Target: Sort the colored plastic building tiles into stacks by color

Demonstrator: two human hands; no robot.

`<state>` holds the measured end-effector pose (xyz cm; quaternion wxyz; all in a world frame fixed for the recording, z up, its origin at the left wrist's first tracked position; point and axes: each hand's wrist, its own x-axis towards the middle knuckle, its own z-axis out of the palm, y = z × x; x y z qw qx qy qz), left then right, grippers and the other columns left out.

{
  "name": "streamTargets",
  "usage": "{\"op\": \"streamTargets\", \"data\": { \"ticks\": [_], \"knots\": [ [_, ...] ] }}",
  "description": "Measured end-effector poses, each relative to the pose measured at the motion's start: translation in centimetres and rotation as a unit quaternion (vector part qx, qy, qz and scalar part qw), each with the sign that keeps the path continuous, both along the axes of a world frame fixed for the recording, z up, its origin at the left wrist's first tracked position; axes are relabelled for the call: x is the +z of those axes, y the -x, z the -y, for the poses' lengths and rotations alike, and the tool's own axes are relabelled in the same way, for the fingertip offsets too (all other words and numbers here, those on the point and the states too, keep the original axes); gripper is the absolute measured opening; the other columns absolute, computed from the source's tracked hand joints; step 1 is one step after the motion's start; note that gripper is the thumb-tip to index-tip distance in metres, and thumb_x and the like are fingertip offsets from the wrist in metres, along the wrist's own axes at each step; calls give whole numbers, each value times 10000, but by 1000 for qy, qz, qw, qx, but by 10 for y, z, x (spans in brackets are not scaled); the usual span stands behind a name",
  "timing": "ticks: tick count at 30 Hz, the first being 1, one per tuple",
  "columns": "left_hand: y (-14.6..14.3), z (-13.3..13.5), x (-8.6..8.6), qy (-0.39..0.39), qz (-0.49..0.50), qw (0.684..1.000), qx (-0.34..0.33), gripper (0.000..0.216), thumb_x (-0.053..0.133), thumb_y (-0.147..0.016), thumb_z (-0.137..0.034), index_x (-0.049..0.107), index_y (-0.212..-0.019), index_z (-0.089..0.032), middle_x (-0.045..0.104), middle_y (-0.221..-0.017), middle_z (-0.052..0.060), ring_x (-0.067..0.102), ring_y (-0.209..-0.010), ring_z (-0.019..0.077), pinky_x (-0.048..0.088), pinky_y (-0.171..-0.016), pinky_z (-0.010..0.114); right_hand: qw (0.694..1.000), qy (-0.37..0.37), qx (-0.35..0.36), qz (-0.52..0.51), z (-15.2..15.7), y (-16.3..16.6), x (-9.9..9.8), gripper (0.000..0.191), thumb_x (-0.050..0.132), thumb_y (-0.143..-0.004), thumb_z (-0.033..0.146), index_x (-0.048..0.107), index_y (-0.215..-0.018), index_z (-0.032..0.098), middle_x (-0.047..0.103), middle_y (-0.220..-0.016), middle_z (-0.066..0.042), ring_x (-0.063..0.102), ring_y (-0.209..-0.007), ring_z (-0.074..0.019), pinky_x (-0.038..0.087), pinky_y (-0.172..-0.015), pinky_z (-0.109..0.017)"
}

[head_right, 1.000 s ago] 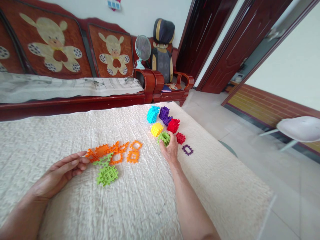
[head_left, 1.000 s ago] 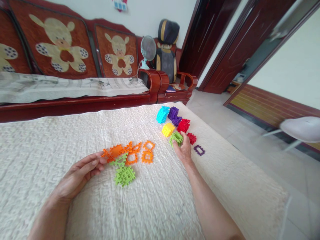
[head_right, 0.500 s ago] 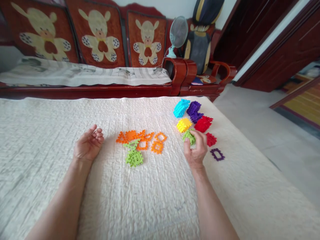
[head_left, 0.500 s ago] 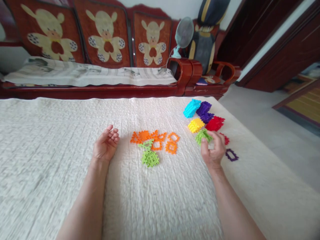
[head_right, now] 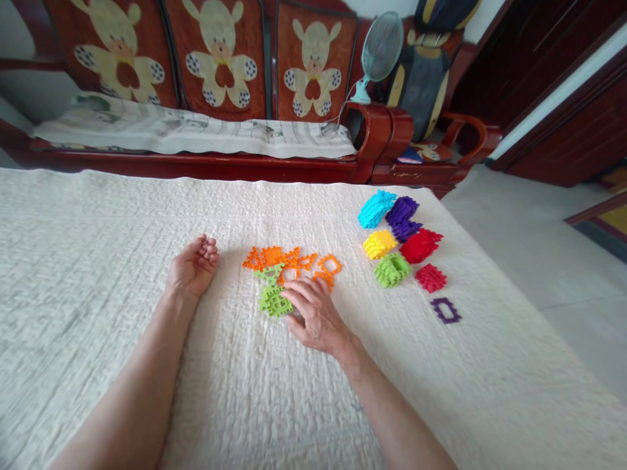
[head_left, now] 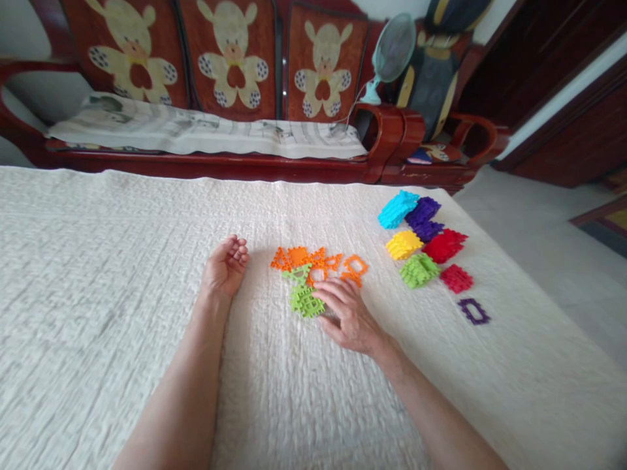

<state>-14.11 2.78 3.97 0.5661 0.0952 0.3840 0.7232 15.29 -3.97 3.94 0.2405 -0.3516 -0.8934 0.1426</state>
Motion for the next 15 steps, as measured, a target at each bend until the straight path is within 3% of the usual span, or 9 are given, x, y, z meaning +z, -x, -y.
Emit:
{"op": "streamTargets", "data": {
  "ticks": [5, 10, 15],
  "knots": [
    [-1, 0, 1, 3, -6, 1000, -5, 96, 569, -838, -101, 656, -809, -131, 688, -713, 31, 616, -559, 65, 503, -505, 138, 999, -22, -5, -35, -5, 1, -7, 298, 514, -963, 259, 656, -1222, 213, 698, -1219, -101, 603, -1192, -267, 455, -1054, -521],
    [-1, 1, 1, 3, -21, 1000, -12, 30, 623, -817, -118, 648, -814, -135, 681, -726, 24, 614, -562, 64, 500, -508, 137, 987, -17, -102, -120, -10, -12, -15, 357, 388, -993, 212, 635, -1251, 200, 742, -1081, -101, 702, -997, -217, 578, -872, -376],
    [-1, 0, 1, 7, -31, 999, -13, 18, 631, -813, -119, 642, -814, -133, 680, -731, 21, 612, -565, 60, 496, -514, 132, 993, 34, -76, -82, -8, -19, -6, 356, 381, -990, 196, 627, -1248, 218, 742, -1043, -71, 699, -997, -205, 573, -872, -350]
  ]
}}
